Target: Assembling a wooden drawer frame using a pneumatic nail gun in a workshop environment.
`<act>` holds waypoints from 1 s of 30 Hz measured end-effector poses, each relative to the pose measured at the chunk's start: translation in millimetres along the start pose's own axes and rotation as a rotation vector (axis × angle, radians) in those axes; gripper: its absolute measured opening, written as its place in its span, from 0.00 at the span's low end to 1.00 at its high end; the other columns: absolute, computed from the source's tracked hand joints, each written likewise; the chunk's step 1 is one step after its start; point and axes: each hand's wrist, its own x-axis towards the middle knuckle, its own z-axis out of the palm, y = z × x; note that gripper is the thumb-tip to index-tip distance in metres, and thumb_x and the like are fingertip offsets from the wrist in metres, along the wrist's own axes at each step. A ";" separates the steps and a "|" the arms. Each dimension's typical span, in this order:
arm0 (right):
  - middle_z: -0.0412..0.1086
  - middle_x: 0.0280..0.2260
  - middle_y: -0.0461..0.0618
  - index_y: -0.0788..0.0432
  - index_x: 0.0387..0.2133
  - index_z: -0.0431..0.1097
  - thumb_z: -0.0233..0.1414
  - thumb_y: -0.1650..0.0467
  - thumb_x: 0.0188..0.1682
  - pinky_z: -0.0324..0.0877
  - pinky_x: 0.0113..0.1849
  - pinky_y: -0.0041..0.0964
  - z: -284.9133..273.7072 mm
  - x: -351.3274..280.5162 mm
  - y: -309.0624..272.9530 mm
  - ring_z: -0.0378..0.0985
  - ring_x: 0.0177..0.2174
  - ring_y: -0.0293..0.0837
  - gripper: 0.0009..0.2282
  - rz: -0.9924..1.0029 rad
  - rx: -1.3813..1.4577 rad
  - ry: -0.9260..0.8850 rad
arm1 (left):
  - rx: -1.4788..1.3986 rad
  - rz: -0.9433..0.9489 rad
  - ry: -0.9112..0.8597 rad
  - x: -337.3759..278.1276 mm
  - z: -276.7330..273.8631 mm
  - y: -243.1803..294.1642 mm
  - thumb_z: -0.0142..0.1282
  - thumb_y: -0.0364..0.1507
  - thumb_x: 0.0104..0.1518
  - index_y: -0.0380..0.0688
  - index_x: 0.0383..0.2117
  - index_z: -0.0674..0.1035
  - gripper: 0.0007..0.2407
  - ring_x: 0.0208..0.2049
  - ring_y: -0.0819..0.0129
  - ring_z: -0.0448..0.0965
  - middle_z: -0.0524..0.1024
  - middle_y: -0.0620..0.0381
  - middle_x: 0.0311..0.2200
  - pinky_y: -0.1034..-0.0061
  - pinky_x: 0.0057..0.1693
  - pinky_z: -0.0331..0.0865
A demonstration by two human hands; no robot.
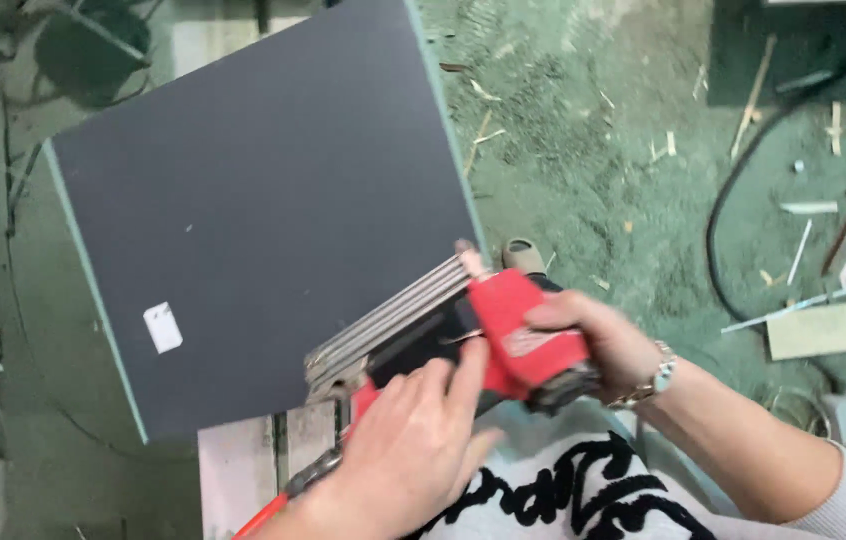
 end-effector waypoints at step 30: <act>0.74 0.32 0.63 0.74 0.41 0.65 0.66 0.68 0.39 0.72 0.30 0.42 -1.2 -44.5 -10.0 0.79 0.28 0.56 0.23 -0.501 -0.071 -0.539 | -0.233 0.123 0.654 -90.2 43.9 -68.7 0.62 0.41 0.60 0.38 0.46 0.71 0.20 0.36 0.54 0.80 0.75 0.34 0.48 0.67 0.42 0.77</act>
